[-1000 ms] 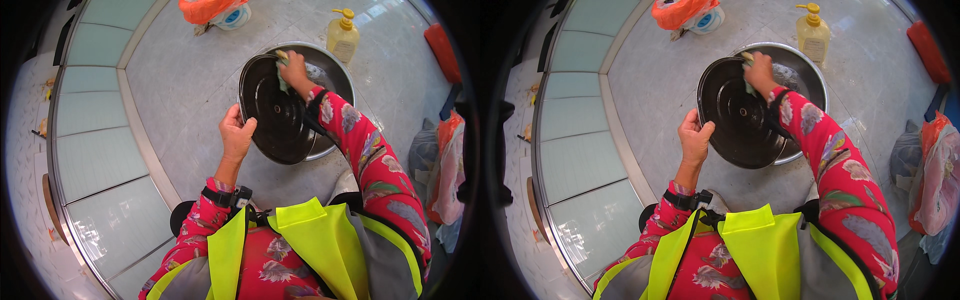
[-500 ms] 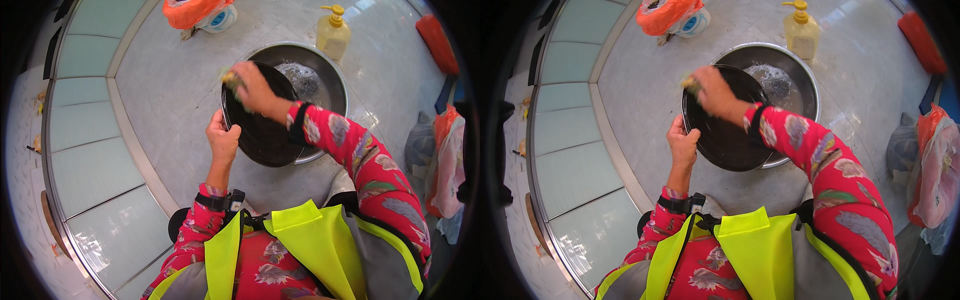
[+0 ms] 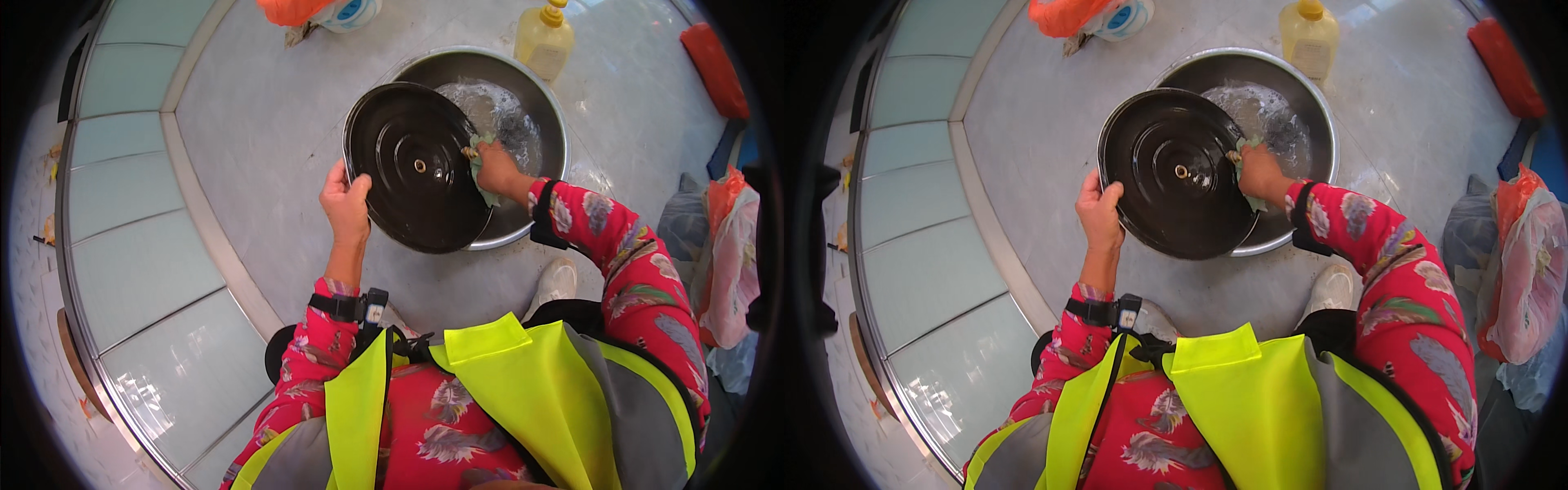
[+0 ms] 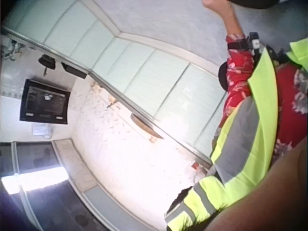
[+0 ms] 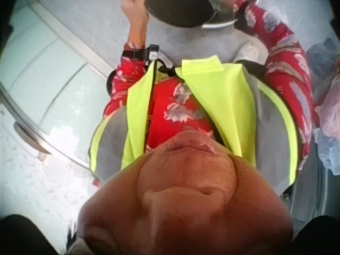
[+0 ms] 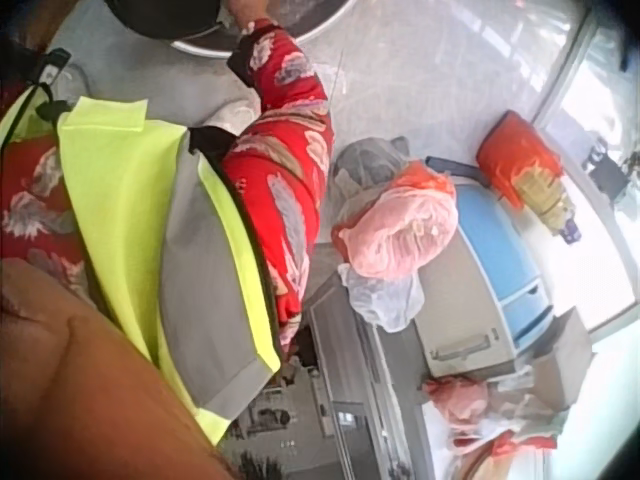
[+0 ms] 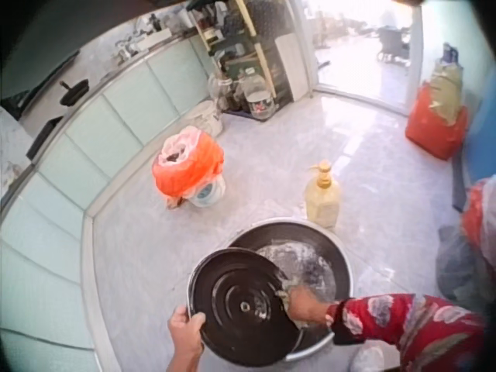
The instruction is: The person scrubs a black pot lid with a green cloth and a metal scrubber in a metal basin of soapy water. They repeatedly flip the lid to clean both sides and rinse it in the basin.
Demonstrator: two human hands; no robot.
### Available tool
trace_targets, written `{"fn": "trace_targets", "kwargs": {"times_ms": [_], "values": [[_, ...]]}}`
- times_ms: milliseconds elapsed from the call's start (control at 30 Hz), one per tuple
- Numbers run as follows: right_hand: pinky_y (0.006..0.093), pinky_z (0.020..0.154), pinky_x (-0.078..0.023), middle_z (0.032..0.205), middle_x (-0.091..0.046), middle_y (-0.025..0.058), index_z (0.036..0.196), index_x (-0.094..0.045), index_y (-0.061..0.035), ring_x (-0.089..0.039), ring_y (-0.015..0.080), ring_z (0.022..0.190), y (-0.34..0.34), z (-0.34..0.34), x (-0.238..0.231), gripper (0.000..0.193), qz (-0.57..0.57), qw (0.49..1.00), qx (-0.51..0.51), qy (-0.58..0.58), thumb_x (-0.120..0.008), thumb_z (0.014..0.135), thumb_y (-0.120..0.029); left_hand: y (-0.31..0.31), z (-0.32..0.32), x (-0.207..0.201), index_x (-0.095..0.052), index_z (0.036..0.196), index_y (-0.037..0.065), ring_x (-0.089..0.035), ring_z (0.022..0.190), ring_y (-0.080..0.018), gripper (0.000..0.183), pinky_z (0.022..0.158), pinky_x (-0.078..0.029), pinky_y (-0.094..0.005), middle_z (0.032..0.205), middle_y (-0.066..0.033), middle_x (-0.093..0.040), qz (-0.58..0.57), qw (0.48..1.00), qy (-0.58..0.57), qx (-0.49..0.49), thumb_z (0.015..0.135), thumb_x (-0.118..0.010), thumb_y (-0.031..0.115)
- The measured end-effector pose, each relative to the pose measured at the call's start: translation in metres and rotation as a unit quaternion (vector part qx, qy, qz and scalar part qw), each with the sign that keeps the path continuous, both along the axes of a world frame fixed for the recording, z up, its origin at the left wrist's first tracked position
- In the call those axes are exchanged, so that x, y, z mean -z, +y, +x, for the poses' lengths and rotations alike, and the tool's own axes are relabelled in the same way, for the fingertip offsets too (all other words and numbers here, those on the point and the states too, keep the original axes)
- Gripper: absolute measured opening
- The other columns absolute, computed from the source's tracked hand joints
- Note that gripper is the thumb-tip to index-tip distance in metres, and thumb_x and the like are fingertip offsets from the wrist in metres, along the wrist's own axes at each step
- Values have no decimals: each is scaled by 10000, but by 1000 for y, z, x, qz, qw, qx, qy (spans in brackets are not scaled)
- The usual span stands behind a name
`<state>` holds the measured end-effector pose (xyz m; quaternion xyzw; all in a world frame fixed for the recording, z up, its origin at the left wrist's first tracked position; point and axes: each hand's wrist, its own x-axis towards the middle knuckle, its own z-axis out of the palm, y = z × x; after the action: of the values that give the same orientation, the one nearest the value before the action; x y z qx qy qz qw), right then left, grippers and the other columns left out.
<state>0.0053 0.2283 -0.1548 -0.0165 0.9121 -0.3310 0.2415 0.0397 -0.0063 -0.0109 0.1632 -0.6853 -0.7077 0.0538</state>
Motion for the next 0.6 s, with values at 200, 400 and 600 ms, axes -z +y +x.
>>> {"fn": "trace_targets", "kwargs": {"times_ms": [200, 400, 600], "values": [[367, 888, -449, 1096, -569, 176, 1122, -504, -56, -566, 326, 1015, -34, 20, -62, 440, -333, 940, -39, 70, -602, 693, -63, -10, 0, 13, -567, 1136, -45, -544, 838, -73, 296, 757, -443, -228, 968, -16, -615, 1, 1000, 9, -16, 920, -547, 157], [368, 857, -441, 1036, -516, 180, 1143, -474, -41, -531, 352, 969, -102, 6, -129, 451, -421, 851, -91, 300, -629, 722, -80, -8, -1, 12, -597, 1007, -14, -555, 757, -66, 183, 666, -455, -221, 896, -13, -618, 51, 998, 14, -31, 939, -502, 126], [410, 878, -412, 1054, -475, 164, 1059, -491, -59, -472, 357, 1018, -65, 44, -102, 359, -364, 869, -239, 235, -574, 711, -23, -2, 0, 12, -596, 998, -23, -523, 680, -39, 160, 626, -426, -192, 813, 5, -610, -18, 1000, 0, -6, 847, -568, 18]]}}
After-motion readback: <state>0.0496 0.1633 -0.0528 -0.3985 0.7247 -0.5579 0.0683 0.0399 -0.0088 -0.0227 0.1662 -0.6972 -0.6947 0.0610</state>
